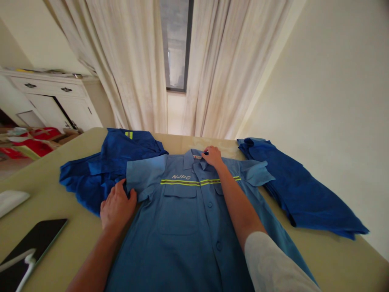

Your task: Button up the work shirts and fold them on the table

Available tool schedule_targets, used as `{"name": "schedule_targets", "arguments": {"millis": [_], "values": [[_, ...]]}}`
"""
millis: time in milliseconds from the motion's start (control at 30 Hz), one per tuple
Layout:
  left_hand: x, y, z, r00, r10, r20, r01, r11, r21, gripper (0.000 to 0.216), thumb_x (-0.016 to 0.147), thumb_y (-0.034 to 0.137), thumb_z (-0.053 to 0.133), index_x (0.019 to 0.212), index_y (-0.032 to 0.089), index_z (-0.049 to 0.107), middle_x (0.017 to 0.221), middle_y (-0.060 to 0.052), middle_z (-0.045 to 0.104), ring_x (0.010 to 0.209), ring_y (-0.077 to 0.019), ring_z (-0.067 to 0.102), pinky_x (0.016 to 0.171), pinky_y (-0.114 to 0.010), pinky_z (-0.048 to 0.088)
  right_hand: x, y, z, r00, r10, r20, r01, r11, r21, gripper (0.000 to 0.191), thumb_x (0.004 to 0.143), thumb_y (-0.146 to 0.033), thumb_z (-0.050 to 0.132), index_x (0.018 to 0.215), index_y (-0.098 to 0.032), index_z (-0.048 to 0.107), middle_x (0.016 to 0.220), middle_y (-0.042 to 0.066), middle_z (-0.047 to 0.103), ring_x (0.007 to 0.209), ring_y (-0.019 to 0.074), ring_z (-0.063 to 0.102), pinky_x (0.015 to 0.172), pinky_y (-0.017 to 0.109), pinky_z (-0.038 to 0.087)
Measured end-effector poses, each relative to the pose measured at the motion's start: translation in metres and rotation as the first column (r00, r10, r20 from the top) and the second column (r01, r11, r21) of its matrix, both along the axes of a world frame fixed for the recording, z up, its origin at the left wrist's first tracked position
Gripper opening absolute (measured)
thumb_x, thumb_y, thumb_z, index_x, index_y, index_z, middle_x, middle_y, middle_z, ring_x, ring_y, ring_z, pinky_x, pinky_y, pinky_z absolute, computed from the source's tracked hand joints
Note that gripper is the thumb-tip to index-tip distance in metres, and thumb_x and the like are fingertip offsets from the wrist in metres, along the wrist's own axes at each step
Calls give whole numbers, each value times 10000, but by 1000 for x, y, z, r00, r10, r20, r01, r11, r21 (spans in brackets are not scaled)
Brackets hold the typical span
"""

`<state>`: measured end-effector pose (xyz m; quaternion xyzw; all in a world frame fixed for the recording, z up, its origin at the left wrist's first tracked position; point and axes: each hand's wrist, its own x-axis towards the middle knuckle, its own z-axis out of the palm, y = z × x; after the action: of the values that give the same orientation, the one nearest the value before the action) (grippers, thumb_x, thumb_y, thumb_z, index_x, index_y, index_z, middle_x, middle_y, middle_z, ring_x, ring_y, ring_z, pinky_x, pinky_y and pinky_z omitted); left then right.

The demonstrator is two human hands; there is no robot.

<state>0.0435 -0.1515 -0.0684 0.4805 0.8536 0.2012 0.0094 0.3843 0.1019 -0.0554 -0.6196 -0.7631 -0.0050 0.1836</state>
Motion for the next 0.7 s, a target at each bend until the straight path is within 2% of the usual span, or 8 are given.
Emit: {"name": "schedule_targets", "arguments": {"millis": [133,233,333,433,567,633,700], "values": [[0,0,1,1000,-2,-1,2,1000,0,561,981,438,370,1457,150,450,1313,-205,636,1145,-387,642,918,-533,495,-1,-6,3,997,38,72,-34,998,-50,233,933,-354,649,1110,-202,656,1052,86,729,1039,251,606,886,339,413],[1,0,1,1000,0,4,0,1000,0,559,988,440,355,1460,154,446,1315,-201,636,1149,-385,642,929,-536,492,-2,-8,5,990,59,131,-44,993,-110,392,926,-350,644,1288,-210,595,1111,97,731,1088,267,610,913,370,388],[2,1,1,1000,0,11,0,1000,2,561,995,451,343,1465,159,439,1329,-197,627,1160,-381,638,939,-532,487,-2,-10,10,974,97,205,-64,985,-163,294,983,-359,539,1210,-229,673,1161,114,718,1124,283,603,936,403,358],[3,0,1,1000,-5,17,5,1000,19,567,1008,477,326,1473,173,437,1330,-189,624,1155,-375,635,931,-523,487,-2,-13,19,970,88,228,-71,994,-80,329,1040,-335,418,1079,-233,729,1193,120,693,1146,279,579,944,411,339],[1,0,0,1000,-21,19,20,999,49,575,999,533,366,1403,159,530,1245,-183,642,1096,-359,640,903,-498,497,-3,-19,31,976,74,203,-88,994,64,325,1060,-302,388,1121,-222,696,1230,115,676,1156,256,563,956,382,332],[-1,0,1,999,-15,37,11,993,117,485,997,494,396,1286,181,627,1212,-171,641,1089,-339,631,888,-469,502,-3,-27,36,983,72,166,-91,990,107,322,1067,-271,369,1154,-210,673,1195,114,693,1119,246,585,961,371,334],[-3,0,3,997,30,67,-46,967,250,426,995,464,410,1191,194,673,1223,-162,633,1121,-328,614,902,-456,501,-1,-39,41,989,87,116,-105,981,163,330,1071,-259,356,1184,-200,661,1162,117,707,1094,247,601,971,368,340]]}}
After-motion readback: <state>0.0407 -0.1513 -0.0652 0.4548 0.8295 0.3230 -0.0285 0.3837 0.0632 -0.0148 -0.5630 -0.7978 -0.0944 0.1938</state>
